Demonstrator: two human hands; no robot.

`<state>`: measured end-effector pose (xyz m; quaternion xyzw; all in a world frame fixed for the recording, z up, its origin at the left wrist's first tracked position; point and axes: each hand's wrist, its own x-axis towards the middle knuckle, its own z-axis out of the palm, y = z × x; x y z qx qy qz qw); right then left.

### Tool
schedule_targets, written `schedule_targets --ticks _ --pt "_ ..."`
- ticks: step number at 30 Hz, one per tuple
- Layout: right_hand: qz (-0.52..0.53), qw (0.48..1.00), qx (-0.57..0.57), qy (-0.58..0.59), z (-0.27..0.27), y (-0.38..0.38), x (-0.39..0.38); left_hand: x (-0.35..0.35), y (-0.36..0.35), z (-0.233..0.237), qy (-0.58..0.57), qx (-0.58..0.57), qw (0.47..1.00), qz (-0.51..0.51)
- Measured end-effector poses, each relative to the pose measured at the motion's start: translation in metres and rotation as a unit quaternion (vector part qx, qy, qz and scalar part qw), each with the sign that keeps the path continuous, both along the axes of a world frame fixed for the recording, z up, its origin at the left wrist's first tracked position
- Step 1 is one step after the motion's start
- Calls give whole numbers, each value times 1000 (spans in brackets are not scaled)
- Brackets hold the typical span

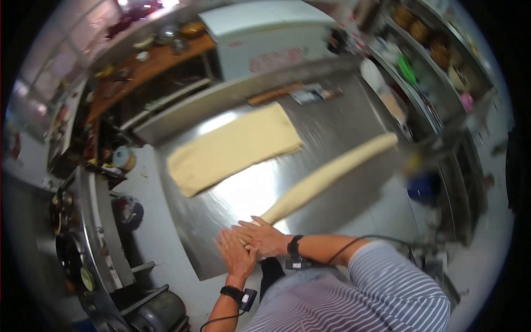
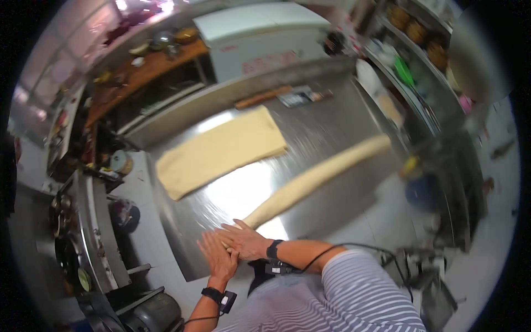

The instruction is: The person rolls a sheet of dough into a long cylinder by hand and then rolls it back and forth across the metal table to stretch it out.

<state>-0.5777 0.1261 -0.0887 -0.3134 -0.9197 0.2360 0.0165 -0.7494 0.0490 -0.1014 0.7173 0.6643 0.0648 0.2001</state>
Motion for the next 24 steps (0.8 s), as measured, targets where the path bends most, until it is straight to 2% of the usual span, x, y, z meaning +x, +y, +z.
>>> schedule_targets --ticks 1,4,5,7,9,10,11,12,14,15,17,18,20,22,24 --pt "46 999 0 14 4 -13 7 3 -26 -8 8 35 999 -2" --pt "26 998 8 49 -10 -16 7 -2 -37 -31 35 95 995 -21" --pt "35 997 27 68 -14 -4 1 -8 -24 -37 57 131 990 -21" --pt "-2 999 11 33 -12 36 -22 -25 23 -39 96 110 989 0" --pt "-75 993 27 83 -41 67 -43 -34 84 -8 51 25 998 19" --pt "-98 991 -8 93 -28 79 -45 -43 105 -17 84 34 996 2" --pt "-87 995 3 59 -19 90 -44 -43 120 -4 102 20 995 -9" --pt "-114 989 30 91 -40 93 -48 -39 126 5 107 14 994 -2" --pt "-78 995 43 54 -17 86 -26 -30 122 16 62 -28 998 -10" --pt "-96 992 42 76 -10 78 -8 -21 111 12 65 -31 997 -4" --pt "-132 988 29 75 6 59 39 6 74 -3 0 96 995 -29" --pt "-148 987 24 52 11 59 65 23 62 -4 63 145 985 -63" --pt "-144 985 96 5 -8 61 97 45 66 9 122 193 973 -45" --pt "-135 986 96 14 -7 80 103 38 99 6 89 145 985 -41" --pt "-134 990 31 -15 -2 101 94 33 135 3 52 103 993 -31"
